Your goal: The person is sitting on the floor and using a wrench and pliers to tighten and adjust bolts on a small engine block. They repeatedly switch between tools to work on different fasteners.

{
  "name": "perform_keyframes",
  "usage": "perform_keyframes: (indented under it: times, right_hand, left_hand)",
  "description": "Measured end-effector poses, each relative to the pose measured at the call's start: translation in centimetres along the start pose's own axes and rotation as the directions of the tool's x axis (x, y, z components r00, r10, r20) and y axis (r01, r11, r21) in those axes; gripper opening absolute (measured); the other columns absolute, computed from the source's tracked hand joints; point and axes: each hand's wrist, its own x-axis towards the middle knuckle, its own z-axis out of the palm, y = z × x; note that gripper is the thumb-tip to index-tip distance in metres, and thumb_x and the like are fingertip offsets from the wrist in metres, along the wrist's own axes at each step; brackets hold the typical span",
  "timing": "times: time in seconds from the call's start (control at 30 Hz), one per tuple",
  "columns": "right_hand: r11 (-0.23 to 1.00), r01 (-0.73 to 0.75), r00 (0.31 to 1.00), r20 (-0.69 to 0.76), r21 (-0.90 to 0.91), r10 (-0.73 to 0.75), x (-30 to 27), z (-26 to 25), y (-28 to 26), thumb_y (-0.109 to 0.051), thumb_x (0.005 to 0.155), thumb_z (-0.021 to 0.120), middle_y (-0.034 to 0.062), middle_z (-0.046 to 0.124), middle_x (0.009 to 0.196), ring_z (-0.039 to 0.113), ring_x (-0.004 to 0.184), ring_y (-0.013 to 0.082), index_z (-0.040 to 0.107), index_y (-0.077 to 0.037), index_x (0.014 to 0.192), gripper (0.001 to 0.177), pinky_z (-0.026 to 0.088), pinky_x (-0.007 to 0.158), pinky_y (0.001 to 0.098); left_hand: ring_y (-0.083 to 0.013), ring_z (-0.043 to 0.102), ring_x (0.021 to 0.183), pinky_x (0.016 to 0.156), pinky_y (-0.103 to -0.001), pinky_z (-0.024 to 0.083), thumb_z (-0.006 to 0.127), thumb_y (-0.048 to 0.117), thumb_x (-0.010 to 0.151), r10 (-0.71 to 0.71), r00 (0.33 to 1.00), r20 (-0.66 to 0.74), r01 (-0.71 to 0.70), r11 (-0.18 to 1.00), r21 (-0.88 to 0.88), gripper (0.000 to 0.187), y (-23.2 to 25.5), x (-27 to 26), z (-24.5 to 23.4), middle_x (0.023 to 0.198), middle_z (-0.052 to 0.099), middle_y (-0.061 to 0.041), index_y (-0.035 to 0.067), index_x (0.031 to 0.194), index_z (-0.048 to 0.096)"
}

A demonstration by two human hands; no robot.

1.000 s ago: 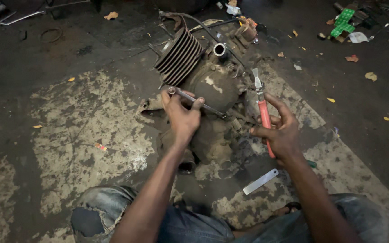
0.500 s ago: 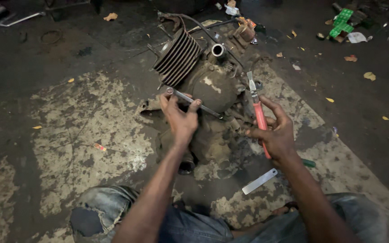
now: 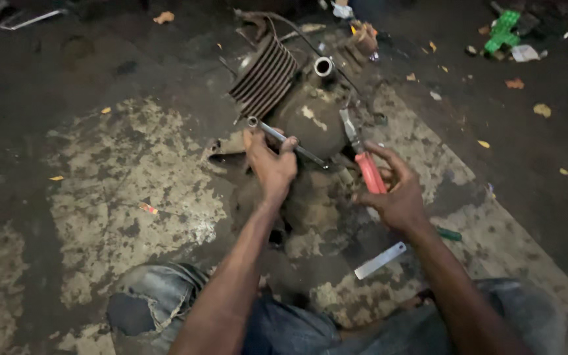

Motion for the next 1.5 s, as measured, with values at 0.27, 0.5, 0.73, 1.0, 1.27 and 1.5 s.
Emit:
perform_keyframes:
  times: [0.27,0.5,0.73,1.0,1.27,1.5]
  right_hand:
    - [0.911,0.322,0.923,0.301,-0.258,-0.24,1.7,1.2,-6.1,0.007,0.053,0.089,0.0096,0.065,0.137,0.064,0.12,0.0195,0.055,-0.013,0.143,0.098,0.054,0.098,0.0366]
    - [0.955,-0.009,0.994,0.1,-0.297,0.04,5.4,7.1,-9.4,-0.005,0.076,0.07,0.008,0.068,0.131,0.074,0.105,0.023,0.055,-0.02,0.147,0.074,0.062,0.083,0.0394]
    - [0.863,0.437,0.899,0.149,-0.256,-0.411,5.5,8.5,-9.4,0.003,0.066,0.083,0.0132,0.069,0.138,0.063,0.128,0.0205,0.059,-0.009,0.142,0.081,0.05,0.107,0.0346]
    - [0.988,0.098,0.984,0.157,-0.119,-0.079,3.3,3.0,-11.1,0.014,0.056,0.077,0.0072,0.061,0.142,0.065,0.119,0.0229,0.051,-0.015,0.148,0.1,0.062,0.087,0.0348]
    - [0.993,0.072,0.997,0.041,-0.089,-0.069,-0.9,-2.2,-2.7,0.019,0.054,0.078,0.0061,0.056,0.141,0.065,0.117,0.0185,0.053,-0.009,0.145,0.099,0.061,0.081,0.0341]
    - [0.996,0.051,0.998,-0.018,-0.076,-0.052,-0.2,-5.3,1.6,0.017,0.056,0.079,0.0063,0.068,0.128,0.065,0.104,0.0153,0.054,-0.011,0.151,0.102,0.057,0.085,0.0309]
  left_hand:
    - [-0.0273,0.063,0.082,0.075,-0.037,0.052,0.08,0.005,0.075,-0.077,0.996,0.041,0.08,0.994,-0.079,0.029,-0.8,0.2,0.1,0.102,0.055,-0.012,-0.001,0.097,0.062]
    - [-0.0278,0.061,0.09,0.082,-0.038,0.053,0.082,0.007,0.079,0.032,0.999,0.012,-0.029,0.986,-0.165,0.037,-4.2,-0.3,1.1,0.11,0.054,-0.016,-0.006,0.102,0.057]
    - [-0.018,0.061,0.088,0.083,-0.033,0.053,0.084,0.013,0.082,-0.25,0.968,-0.001,0.233,0.903,-0.362,0.039,-6.6,-3.3,-0.7,0.097,0.064,-0.008,-0.005,0.106,0.059]
    - [-0.0096,0.057,0.069,0.066,-0.029,0.048,0.091,0.016,0.074,-0.459,0.888,0.017,0.456,0.877,-0.152,0.027,-3.5,-2.9,-3.2,0.076,0.069,0.0,0.002,0.089,0.075]
    - [-0.0105,0.053,0.066,0.062,-0.03,0.045,0.09,0.007,0.07,-0.679,0.725,-0.115,0.66,0.732,-0.168,0.023,-1.6,-3.7,-3.6,0.075,0.064,0.001,0.003,0.089,0.077]
    - [-0.0111,0.055,0.069,0.064,-0.028,0.044,0.084,0.005,0.078,-0.619,0.779,-0.1,0.572,0.767,-0.291,0.014,-2.3,-5.0,-4.2,0.078,0.066,0.0,0.001,0.09,0.078]
